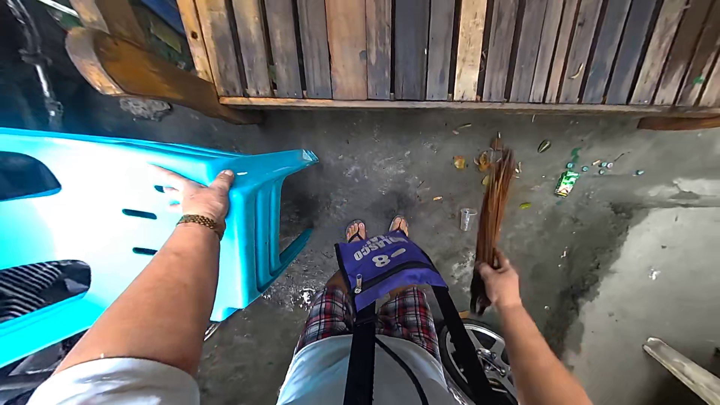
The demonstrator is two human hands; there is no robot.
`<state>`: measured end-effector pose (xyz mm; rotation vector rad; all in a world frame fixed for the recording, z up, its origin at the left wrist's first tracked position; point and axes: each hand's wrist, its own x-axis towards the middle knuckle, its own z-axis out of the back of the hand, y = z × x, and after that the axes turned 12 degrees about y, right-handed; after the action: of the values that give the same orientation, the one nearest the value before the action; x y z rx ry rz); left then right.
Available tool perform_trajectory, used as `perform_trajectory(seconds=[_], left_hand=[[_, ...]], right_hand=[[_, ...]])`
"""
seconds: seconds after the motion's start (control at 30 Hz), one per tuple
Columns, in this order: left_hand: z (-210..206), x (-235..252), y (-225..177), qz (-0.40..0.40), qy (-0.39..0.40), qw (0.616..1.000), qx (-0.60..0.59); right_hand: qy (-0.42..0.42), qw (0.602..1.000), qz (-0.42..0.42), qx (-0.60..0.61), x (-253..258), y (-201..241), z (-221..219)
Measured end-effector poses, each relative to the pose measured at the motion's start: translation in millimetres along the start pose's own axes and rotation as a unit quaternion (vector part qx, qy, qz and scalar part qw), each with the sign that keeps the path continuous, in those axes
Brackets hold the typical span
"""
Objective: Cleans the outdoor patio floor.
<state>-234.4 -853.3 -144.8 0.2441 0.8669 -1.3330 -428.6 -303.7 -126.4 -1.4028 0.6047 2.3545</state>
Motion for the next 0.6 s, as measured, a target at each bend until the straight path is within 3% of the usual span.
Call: perform_trajectory(seconds=[0.1,0.2,0.27,0.33,0.4,0.5,0.6], left_hand=[[0.7,4.4,0.4,0.008,-0.007,1.000,0.013],[0.4,4.7,0.9,0.011,-0.004,1.000,0.022],[1.9,5.9,3.2,0.007,0.001,1.000,0.029],[1.6,11.9,11.9,-0.001,-0.001,1.000,0.018],[0.2,14.2,20.5,-0.008,-0.002,1.000,-0.013],[-2.6,11.5,16.7,-0.014,-0.004,0.999,-0.039],[-4.0,7.0,12.3,-0.015,-0.014,0.999,-0.032]], right_hand=[[0.106,0.990,0.090,-0.037,-32.4,17.1,-48.6],[0.217,0.928,0.171,-0.250,-11.9,76.9,-101.7],[0.220,0.875,0.214,-0.375,27.0,120.2,-126.1],[0.189,0.860,0.232,-0.414,73.2,149.9,-123.0],[0.123,0.892,0.227,-0.372,122.9,150.5,-95.6],[0.012,0.967,0.119,-0.227,182.4,118.9,-36.3],[-0.123,0.991,0.018,-0.048,201.1,87.5,5.9]])
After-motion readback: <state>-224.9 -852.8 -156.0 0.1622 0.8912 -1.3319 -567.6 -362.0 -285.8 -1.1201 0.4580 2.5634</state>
